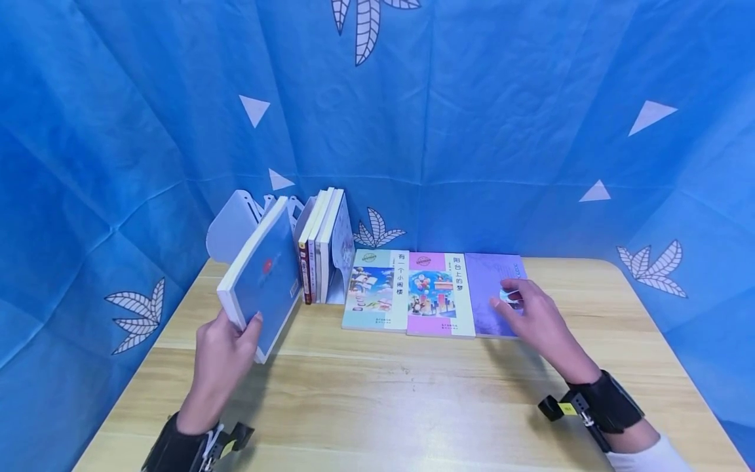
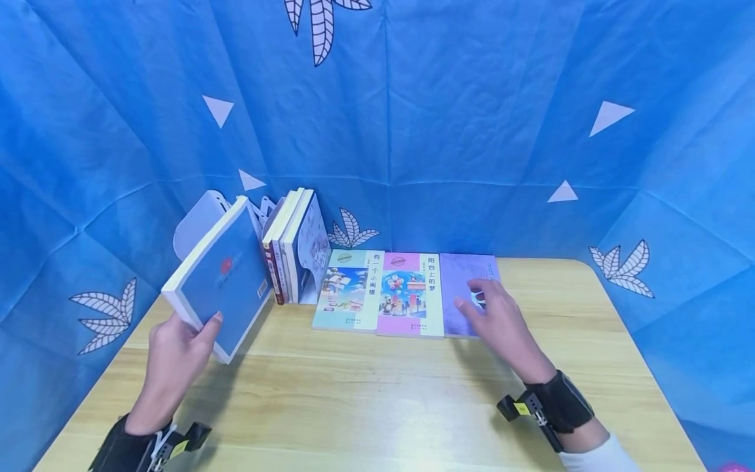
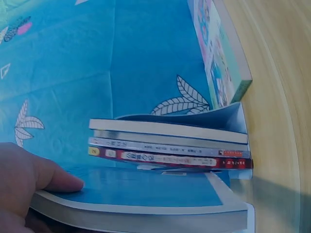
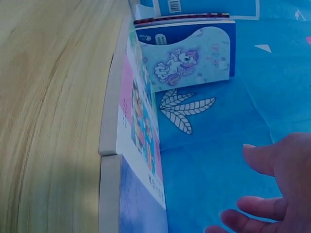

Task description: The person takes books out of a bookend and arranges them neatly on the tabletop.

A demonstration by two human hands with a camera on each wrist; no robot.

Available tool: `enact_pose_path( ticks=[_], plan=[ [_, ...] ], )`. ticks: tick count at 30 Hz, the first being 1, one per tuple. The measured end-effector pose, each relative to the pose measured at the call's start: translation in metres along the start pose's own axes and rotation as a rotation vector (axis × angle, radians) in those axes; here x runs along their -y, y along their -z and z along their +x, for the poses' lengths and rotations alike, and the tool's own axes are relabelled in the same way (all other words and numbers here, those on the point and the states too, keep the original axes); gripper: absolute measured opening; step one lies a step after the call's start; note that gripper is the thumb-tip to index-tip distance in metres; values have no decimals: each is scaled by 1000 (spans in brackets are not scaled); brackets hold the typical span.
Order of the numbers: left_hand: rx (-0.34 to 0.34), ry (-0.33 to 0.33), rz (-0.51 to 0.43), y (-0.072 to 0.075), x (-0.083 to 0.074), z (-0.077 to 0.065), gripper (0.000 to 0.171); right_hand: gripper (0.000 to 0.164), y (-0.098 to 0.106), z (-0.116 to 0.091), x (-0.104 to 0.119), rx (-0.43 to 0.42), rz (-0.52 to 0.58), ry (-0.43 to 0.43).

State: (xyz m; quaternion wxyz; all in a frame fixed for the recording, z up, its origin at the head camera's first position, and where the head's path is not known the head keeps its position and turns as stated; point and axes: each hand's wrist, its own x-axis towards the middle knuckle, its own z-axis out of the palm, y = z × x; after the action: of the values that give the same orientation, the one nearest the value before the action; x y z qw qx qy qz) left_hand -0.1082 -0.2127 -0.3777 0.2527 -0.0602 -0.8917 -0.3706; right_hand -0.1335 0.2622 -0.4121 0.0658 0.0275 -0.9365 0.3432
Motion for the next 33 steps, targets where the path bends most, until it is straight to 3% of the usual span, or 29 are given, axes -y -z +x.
enact_pose_path(
  ticks=[5,15,19,23,29,33],
  plan=[
    [6,-42,12,2,-5,-6,48,58,-1,-3,4,17,6,12],
    [-61,-150,63,11,-16,-17,43,57,-4,-7,10,34,9,47],
    [-36,-164,64,11,-21,-21,41,57,-5,-8,11,39,5,45],
    [56,-72,31,11,-28,-25,40,59,-5,-10,12,59,17,33],
    [310,175,-94,11,-37,-26,50,64,-4,-11,16,91,54,38],
    [418,269,-164,9,-40,-25,54,66,-5,-14,18,145,111,38]
  ],
)
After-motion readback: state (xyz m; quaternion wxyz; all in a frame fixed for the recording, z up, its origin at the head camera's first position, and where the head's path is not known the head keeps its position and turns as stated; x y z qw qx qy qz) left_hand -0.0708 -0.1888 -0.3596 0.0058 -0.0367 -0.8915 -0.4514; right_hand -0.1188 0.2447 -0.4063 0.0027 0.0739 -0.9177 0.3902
